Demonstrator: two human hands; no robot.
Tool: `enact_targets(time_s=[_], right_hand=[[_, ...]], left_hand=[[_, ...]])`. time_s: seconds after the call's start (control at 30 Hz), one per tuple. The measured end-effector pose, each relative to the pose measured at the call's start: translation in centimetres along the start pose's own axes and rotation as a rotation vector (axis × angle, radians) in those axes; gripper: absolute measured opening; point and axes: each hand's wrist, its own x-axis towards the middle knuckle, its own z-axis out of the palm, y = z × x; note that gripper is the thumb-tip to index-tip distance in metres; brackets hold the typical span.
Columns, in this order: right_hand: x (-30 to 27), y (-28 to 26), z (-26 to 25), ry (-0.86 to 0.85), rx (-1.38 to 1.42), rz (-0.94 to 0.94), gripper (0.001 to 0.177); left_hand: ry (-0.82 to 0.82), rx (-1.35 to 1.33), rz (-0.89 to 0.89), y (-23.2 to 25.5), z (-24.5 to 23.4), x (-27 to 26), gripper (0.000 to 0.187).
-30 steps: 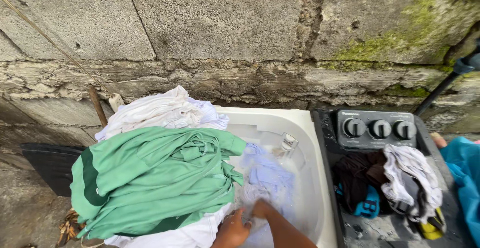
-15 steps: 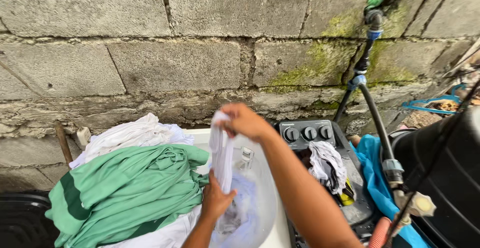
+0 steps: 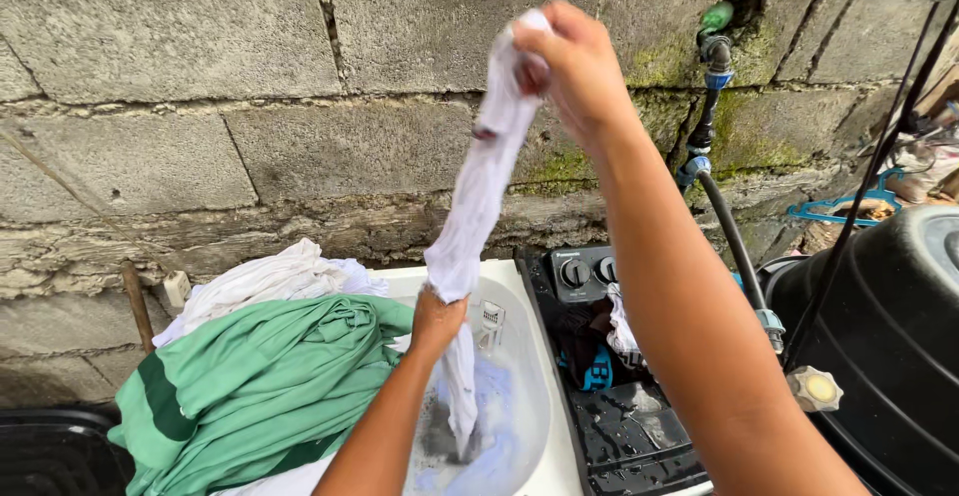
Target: The person washes clothes by hand, scrubbing garments in a basin of soapy water, wringing each piece out, and placing them onto a pile.
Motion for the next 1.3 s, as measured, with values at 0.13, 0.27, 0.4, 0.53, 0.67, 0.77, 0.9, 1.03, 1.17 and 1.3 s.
enact_targets(time_s=[0.13,0.27,0.4,0.53,0.67,0.77,0.9,1.03,1.17,1.3], right_hand=[[-4.9,8.2,-3.1,0.03,-0.438,0.334,0.01],[-12.3,21.3,-4.9,-0.238,-0.6,0.561,0.021],[-18.7,29.2,-5.3,-0.612,-0.768,0.463,0.032],[-20.3,26.9,-2.7,-0.474,-0.693,0.585,0.043],[-19.0,20.8,1.3,-0.368,-0.217,0.523,0.086],[-18.4,17.6,3.6,-0.327,-0.109,0.453,0.101],[-18.0,19.9,5.9,-0.105,-0.133,0.213,0.097],[-18.2,24.1,5.6,0.09,-0.229,0.227,0.051],[-19.0,24.0,5.8,0.218,-0.306,0.269,0.029],[-20.4,22.3,6.7,0.216,-0.222,0.346,0.032]], left_hand=[[0.081,0.062,0.34,1.3,-1.2,1.5,0.041],[0.062,0.179,0.492,3.8,-1.6,2.7,0.045],[0.039,0.372,0.399,7.4,-2.6,2.8,0.037],[-0.024,0.433,0.435,9.9,-4.1,1.7,0.033],[-0.027,0.389,0.394,11.0,-4.6,0.8,0.035],[-0.031,0.404,0.384,11.4,-4.8,1.0,0.037],[0.023,0.487,0.333,11.5,-3.7,1.0,0.048],[0.053,0.588,0.454,10.1,-3.4,1.1,0.044],[0.169,0.091,0.504,5.3,-3.5,0.3,0.057],[-0.403,-0.636,-0.533,0.3,-2.6,-4.1,0.092]])
